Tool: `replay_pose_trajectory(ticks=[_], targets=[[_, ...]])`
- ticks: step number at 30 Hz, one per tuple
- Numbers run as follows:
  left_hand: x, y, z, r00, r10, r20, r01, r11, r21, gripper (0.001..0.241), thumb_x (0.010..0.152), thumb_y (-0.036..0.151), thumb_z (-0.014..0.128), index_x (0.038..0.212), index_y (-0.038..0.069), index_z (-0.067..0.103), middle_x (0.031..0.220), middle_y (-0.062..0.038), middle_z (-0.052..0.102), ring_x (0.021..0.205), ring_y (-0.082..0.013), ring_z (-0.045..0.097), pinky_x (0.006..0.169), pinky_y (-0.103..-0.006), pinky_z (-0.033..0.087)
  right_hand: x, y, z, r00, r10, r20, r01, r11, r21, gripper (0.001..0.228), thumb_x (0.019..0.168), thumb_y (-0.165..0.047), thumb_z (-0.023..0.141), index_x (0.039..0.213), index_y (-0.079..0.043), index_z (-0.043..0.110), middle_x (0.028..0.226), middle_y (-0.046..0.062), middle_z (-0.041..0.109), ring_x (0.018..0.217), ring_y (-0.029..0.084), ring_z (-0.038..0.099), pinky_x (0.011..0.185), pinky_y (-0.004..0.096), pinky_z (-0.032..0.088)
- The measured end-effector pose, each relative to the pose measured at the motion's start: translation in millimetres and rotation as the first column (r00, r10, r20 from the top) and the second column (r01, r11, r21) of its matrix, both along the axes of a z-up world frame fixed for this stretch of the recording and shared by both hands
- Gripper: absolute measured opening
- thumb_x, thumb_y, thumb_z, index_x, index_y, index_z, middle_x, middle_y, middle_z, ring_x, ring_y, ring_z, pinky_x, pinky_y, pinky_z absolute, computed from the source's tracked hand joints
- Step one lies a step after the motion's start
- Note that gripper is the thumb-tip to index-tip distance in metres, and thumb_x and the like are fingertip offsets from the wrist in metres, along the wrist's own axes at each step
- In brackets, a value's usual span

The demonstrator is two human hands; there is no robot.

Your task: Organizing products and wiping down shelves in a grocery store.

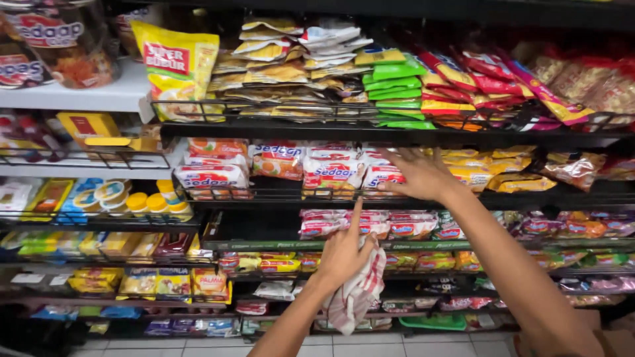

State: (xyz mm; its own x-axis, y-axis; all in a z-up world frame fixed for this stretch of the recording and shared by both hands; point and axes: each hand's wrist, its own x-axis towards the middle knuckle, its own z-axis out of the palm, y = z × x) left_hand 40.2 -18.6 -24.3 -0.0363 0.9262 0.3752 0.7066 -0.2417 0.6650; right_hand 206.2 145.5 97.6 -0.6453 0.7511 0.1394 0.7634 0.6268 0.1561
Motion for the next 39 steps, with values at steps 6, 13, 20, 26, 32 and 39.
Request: replay_pose_trajectory(ticks=[6,13,20,26,32,39], targets=[[-54.2,-37.5,-25.5,0.987,0.010,0.163,-0.036,0.987,0.155,0.048,0.097,0.034,0.059,0.140,0.013,0.057,0.097,-0.024,0.075,0.086,-0.0477,0.070,0.074,-0.0558,0.054,1.6,-21.2,-28.2,0.950,0.157,-0.271,-0.038,0.916,0.399,0.089,0.082,-0.066,0.064,0.144,-0.004,0.049,0.136,0.018,0.055,0.133,0.037,0.050,0.109,0.078,0.022],[-118.6,-76.2,-16.7,0.962,0.111,0.248,-0.121,0.992,0.024,0.031,0.095,0.030,0.059,0.119,0.012,0.068,0.089,-0.021,0.077,0.086,-0.0420,0.073,0.076,-0.0492,0.056,-70.4,-110.1,-24.5,0.751,0.440,-0.492,-0.281,0.888,0.364,0.059,0.091,-0.036,0.071,0.138,-0.003,0.056,0.138,0.018,0.058,0.130,0.038,0.051,0.110,0.050,0.041],[-175.6,-104.0,-49.7,0.951,0.084,0.297,-0.102,0.994,0.047,0.028,0.099,0.029,0.060,0.114,0.008,0.070,0.092,-0.022,0.076,0.086,-0.0387,0.076,0.075,-0.0445,0.057,-207.8,-131.6,-27.8,0.512,0.314,-0.800,-0.507,0.862,0.014,0.053,0.094,-0.034,0.070,0.136,-0.006,0.056,0.129,0.015,0.068,0.115,0.030,0.069,0.095,0.040,0.054],[-220.0,-136.6,-42.2,0.944,0.109,0.311,-0.084,0.992,-0.092,0.032,0.096,0.031,0.060,0.114,0.008,0.073,0.091,-0.020,0.076,0.083,-0.0386,0.075,0.074,-0.0446,0.057,-317.8,-49.9,-63.2,0.439,0.108,-0.892,-0.191,0.981,0.025,0.047,0.092,-0.037,0.079,0.119,-0.001,0.065,0.108,0.020,0.073,0.099,0.034,0.071,0.085,0.041,0.054],[-264.7,-143.8,-35.0,0.953,0.078,0.292,-0.040,0.990,-0.134,0.031,0.097,0.033,0.059,0.112,0.009,0.073,0.091,-0.018,0.077,0.085,-0.0384,0.076,0.077,-0.0436,0.057,-351.0,-43.6,-44.9,0.323,-0.015,-0.946,-0.175,0.982,-0.075,0.038,0.080,-0.030,0.083,0.098,0.002,0.074,0.085,0.014,0.074,0.072,0.026,0.066,0.070,0.041,0.053],[-283.7,-141.3,-55.0,0.935,-0.077,0.347,0.074,0.997,0.022,0.029,0.097,0.029,0.060,0.108,0.005,0.073,0.095,-0.018,0.079,0.093,-0.0352,0.078,0.080,-0.0418,0.058,-298.1,-23.6,-52.0,0.301,-0.478,-0.825,-0.204,0.813,-0.545,0.036,0.088,-0.030,0.078,0.095,0.005,0.075,0.080,0.004,0.072,0.069,0.013,0.062,0.062,0.033,0.050]])
